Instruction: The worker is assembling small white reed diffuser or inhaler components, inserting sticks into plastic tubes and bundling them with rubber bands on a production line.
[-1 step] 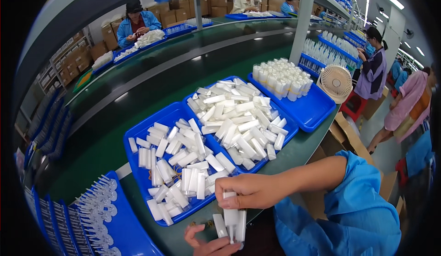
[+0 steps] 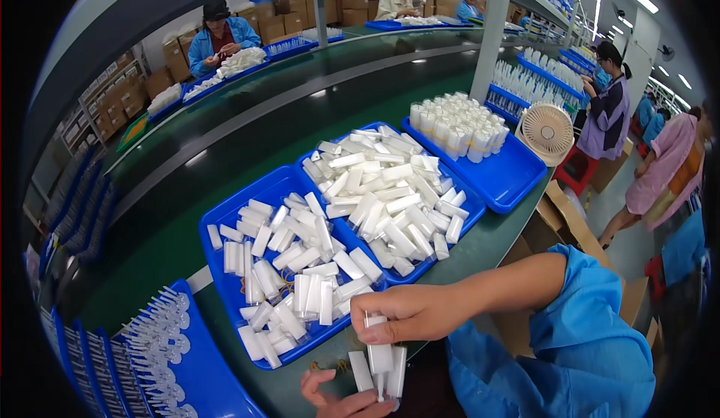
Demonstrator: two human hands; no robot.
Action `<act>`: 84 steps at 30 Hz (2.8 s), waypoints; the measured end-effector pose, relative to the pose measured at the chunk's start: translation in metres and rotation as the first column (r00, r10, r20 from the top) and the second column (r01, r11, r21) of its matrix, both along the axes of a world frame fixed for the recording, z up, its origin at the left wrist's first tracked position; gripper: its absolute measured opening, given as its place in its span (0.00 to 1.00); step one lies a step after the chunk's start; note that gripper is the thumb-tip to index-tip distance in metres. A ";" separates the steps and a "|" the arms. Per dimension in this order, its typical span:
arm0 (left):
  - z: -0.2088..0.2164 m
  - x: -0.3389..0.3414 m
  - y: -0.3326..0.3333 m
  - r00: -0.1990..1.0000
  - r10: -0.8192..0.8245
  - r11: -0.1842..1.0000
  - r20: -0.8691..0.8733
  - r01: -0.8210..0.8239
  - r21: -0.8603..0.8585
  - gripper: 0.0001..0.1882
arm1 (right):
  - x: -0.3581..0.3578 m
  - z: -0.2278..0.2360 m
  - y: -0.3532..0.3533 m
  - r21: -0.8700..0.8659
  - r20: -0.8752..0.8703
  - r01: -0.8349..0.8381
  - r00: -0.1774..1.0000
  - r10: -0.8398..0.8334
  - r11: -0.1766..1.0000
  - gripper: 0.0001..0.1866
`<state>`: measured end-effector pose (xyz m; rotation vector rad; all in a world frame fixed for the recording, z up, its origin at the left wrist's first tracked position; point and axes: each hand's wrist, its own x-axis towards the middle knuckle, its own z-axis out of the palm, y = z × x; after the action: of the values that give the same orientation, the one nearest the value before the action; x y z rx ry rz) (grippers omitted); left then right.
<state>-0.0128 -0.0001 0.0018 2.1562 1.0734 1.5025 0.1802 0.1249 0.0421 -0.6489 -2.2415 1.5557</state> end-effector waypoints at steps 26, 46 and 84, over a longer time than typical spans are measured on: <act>0.002 0.000 0.011 0.971 0.209 0.976 -0.117 -0.215 -0.037 0.17 | 0.003 -0.011 -0.036 -0.233 -0.066 0.104 0.990 -0.122 0.967 0.13; -0.051 0.020 -0.029 0.499 -0.124 0.326 0.858 0.837 -0.440 0.19 | -0.013 -0.017 -0.090 0.816 -0.029 0.015 0.999 0.014 0.578 0.27; 0.018 0.021 0.019 0.698 0.381 0.609 0.606 0.304 -0.733 0.11 | -0.011 -0.012 -0.011 0.488 -0.099 0.281 0.958 -0.268 0.827 0.05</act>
<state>0.0083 0.0187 0.0193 0.7666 1.1489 1.2894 0.1695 0.1138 0.0298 -0.7424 -2.2700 0.7903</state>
